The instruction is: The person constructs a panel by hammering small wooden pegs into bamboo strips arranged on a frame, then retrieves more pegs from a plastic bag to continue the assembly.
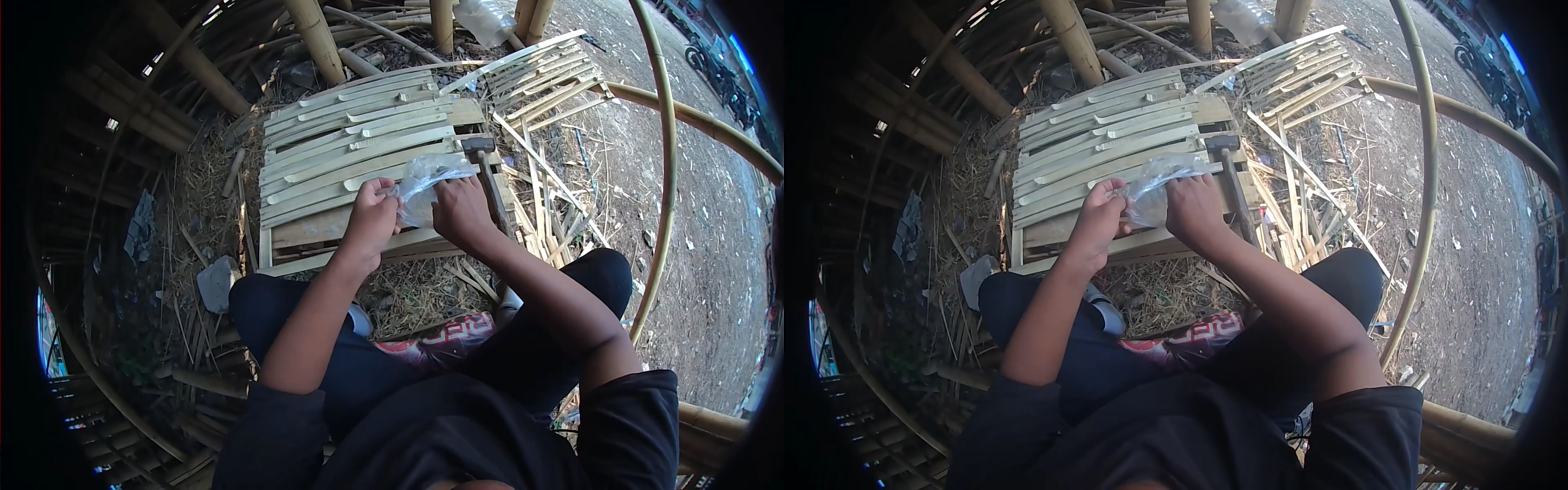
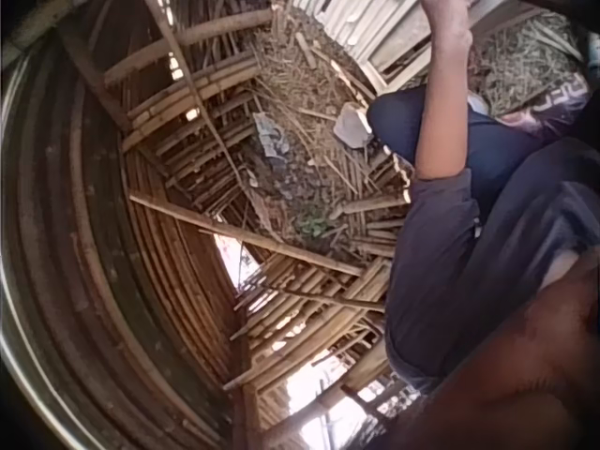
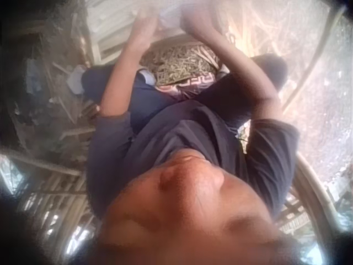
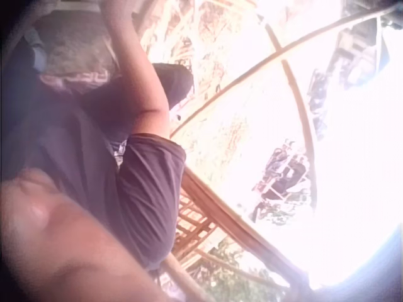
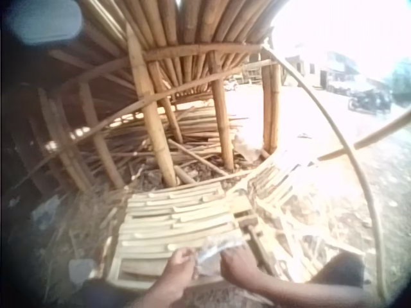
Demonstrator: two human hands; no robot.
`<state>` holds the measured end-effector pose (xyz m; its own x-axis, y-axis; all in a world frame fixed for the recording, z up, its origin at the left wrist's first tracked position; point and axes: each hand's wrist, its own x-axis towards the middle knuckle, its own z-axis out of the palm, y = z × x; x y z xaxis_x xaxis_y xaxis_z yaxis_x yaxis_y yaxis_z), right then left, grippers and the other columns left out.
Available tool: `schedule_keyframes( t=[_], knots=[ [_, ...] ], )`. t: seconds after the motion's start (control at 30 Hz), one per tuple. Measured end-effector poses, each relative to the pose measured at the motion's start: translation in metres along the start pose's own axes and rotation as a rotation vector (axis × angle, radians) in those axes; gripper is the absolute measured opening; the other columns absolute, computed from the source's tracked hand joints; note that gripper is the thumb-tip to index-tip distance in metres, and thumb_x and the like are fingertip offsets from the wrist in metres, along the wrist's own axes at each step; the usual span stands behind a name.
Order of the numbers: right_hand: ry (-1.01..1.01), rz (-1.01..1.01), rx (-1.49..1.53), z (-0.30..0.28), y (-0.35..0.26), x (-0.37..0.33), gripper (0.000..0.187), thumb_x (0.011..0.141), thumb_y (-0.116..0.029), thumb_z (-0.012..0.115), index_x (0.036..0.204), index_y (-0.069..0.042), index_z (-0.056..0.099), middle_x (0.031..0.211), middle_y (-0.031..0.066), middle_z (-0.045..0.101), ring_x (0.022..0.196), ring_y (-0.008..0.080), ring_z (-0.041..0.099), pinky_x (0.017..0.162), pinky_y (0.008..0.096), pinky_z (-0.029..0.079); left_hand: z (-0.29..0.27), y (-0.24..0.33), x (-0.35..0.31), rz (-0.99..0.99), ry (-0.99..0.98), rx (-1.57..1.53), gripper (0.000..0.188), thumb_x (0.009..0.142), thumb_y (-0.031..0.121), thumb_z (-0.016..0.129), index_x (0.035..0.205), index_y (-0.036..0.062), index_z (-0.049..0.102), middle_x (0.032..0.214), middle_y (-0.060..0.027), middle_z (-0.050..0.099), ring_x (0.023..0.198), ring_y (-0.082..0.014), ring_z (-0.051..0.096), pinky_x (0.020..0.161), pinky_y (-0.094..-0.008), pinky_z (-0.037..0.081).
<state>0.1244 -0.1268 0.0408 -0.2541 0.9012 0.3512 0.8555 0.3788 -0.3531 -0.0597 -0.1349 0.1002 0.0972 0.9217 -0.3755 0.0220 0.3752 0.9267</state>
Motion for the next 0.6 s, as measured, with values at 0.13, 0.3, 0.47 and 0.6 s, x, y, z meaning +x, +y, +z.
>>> schedule_keyframes(
  t=[0.13,0.3,0.47,0.6],
  knots=[
    [-0.093,0.113,0.076,-0.020,0.004,0.012,0.009,0.081,-0.005,0.062,0.088,-0.002,0.068,0.078,0.0194,0.069,0.084,0.0404,0.068,0.088,0.0498,0.048,-0.004,0.006,0.005,-0.024,-0.020,-0.080,0.036,0.092,0.006,0.053,0.128,0.0037,0.050,0.096,-0.0059,0.063,0.080,-0.0107,0.059,0.065,-0.0265,0.048],
    [-0.021,-0.053,-0.126,-0.015,0.011,0.007,0.025,0.084,-0.005,0.057,0.105,-0.004,0.071,0.103,0.0161,0.072,0.107,0.0336,0.067,0.096,0.0457,0.045,-0.001,0.006,0.008,-0.069,-0.089,-0.099,0.035,0.095,0.014,0.058,0.129,0.0094,0.052,0.098,-0.0018,0.061,0.086,-0.0105,0.057,0.068,-0.0272,0.045],
    [0.128,-0.225,-0.362,0.011,0.035,-0.009,0.022,0.089,-0.014,0.058,0.103,-0.006,0.073,0.102,0.0148,0.072,0.104,0.0310,0.065,0.100,0.0450,0.038,0.012,0.007,0.004,-0.087,-0.139,0.009,0.037,0.094,0.017,0.062,0.129,0.0097,0.053,0.106,-0.0023,0.062,0.092,-0.0112,0.058,0.071,-0.0276,0.043],
    [-0.378,-0.046,-0.249,-0.012,0.019,0.001,0.026,0.092,-0.026,0.061,0.087,-0.006,0.075,0.092,0.0136,0.073,0.098,0.0303,0.065,0.096,0.0442,0.039,0.005,0.006,0.003,-0.081,-0.121,0.003,0.038,0.094,0.017,0.063,0.129,0.0095,0.053,0.111,-0.0033,0.062,0.096,-0.0122,0.058,0.073,-0.0287,0.043]
  ],
)
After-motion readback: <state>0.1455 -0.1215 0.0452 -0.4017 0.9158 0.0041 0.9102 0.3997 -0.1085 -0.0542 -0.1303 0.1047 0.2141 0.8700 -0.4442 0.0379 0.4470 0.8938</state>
